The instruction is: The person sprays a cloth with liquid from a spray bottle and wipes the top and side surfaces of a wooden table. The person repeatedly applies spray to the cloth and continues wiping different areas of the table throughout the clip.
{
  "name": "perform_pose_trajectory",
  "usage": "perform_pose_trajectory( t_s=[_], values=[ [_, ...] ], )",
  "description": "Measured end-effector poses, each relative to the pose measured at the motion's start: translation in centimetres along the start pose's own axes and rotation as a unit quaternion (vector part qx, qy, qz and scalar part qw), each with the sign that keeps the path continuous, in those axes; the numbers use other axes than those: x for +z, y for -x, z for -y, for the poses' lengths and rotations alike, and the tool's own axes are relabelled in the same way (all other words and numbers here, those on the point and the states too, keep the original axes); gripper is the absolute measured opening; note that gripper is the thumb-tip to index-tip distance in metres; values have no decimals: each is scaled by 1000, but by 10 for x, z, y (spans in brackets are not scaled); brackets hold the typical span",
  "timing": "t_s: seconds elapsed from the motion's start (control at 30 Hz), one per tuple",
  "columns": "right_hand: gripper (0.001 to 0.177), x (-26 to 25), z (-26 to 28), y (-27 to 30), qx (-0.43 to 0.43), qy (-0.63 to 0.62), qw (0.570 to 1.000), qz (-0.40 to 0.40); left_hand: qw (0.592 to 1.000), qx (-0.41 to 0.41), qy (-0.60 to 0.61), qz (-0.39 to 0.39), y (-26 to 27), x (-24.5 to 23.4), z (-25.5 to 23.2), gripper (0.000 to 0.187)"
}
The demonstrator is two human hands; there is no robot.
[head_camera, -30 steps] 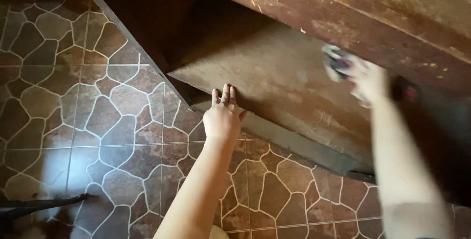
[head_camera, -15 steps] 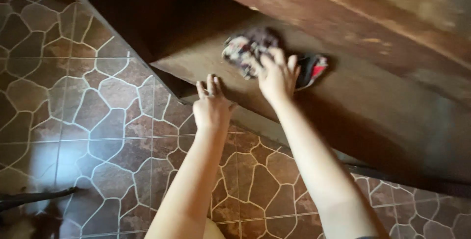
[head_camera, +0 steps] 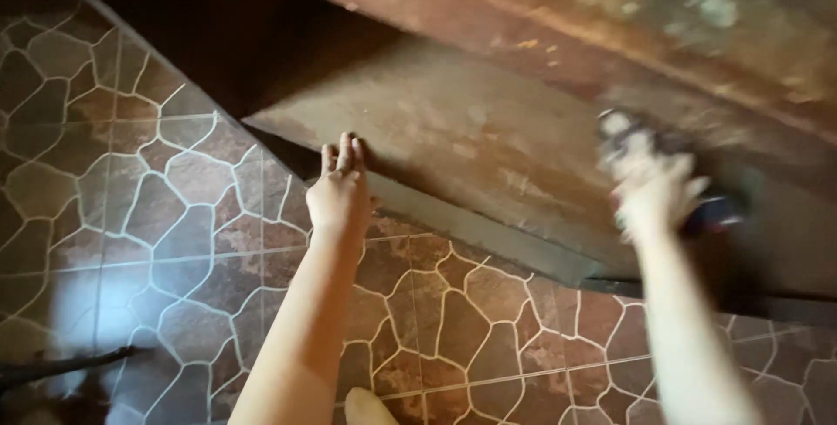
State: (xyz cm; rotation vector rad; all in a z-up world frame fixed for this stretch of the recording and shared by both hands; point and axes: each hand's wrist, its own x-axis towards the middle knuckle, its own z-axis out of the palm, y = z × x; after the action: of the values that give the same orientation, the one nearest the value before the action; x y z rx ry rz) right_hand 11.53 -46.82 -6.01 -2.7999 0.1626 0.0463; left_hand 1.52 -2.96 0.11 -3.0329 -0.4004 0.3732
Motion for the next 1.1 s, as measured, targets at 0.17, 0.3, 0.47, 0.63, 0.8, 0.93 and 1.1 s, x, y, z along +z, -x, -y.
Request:
perform_pose_trajectory(
  t_s=[0.17,0.3,0.47,0.63,0.8,0.93,1.1],
  values=[
    [33,-43,25,76,-48,124,990,-46,998,-37,-52,25,-14,10,-23,83],
    [42,-54,2,21,113,25,992,-58,997,-41,-56,20,-14,24,-17,73],
    [34,-34,-75,-41,87,67,991,-78,999,-50,-9,17,-2,-1,-21,87],
    [34,-45,-102,-10,105,190,976,-24,999,-39,1,4,2,-4,-21,100],
    [40,-49,-111,-13,106,321,941,36,998,-40,49,-15,4,-6,-17,95],
    [37,-42,-49,-8,169,108,978,54,996,-34,68,-41,3,8,-16,87],
    [36,-85,233,47,242,-257,931,99,996,-27,71,-35,7,-2,-14,84]
  ],
)
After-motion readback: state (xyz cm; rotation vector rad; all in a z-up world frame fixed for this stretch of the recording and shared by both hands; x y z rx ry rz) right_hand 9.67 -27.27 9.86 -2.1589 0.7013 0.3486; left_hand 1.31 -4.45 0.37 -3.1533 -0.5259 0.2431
